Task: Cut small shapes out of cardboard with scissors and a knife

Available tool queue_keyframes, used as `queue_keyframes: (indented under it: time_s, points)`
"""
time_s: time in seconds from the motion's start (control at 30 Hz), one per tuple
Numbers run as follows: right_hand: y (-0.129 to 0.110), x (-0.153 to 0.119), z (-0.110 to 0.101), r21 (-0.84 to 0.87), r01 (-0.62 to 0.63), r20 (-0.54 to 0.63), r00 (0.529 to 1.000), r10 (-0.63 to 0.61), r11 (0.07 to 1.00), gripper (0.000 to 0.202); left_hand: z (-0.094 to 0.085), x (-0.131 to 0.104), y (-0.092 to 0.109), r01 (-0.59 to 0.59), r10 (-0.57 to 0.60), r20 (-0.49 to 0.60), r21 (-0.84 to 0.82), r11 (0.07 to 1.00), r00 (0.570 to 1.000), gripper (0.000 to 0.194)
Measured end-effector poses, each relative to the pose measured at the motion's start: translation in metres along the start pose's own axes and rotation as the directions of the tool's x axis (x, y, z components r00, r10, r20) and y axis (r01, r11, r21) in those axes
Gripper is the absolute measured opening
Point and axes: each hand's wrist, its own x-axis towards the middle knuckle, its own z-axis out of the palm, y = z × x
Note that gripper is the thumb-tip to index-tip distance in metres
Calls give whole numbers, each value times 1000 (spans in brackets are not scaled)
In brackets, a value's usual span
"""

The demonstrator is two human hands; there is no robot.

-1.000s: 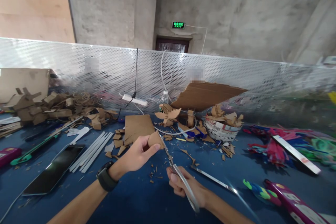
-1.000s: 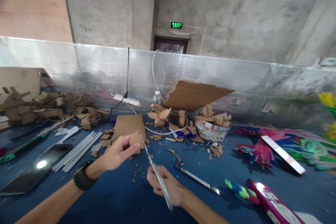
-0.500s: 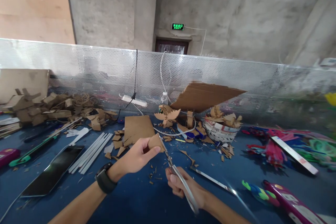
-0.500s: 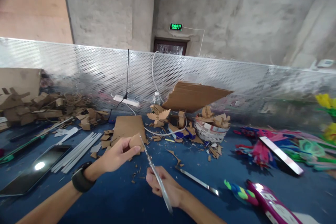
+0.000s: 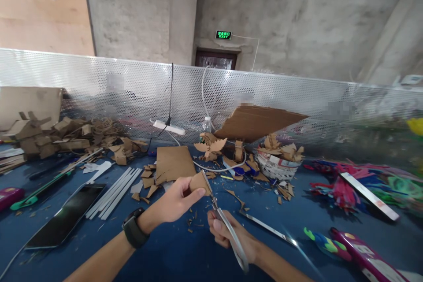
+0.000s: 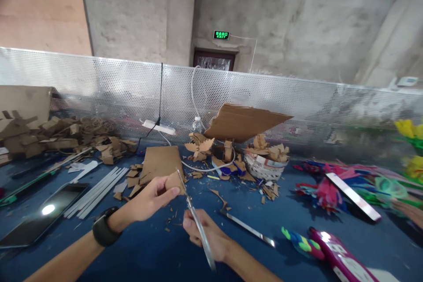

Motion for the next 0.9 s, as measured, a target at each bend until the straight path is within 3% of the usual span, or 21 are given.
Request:
queue_keyframes:
  time_s: [0.2, 0.37, 0.5, 0.9]
  points:
    - [10, 4, 1, -11, -46, -147, 988, 44, 999, 73, -1, 1, 1, 0, 1, 23, -22, 1000, 1000, 45]
    - [5, 4, -3, 32, -2, 34, 999, 1, 999, 71, -1, 0, 0, 6, -6, 21, -20, 1000, 1000, 48]
    - [-3, 2, -7, 49, 55, 175, 983, -63, 997, 70, -1, -1, -3, 17, -16, 20, -53, 998, 1000, 47]
    - [-11, -2, -6, -22, 34, 192, 981, -29, 999, 74, -1, -1, -1, 55, -54, 6, -85, 995, 998, 62]
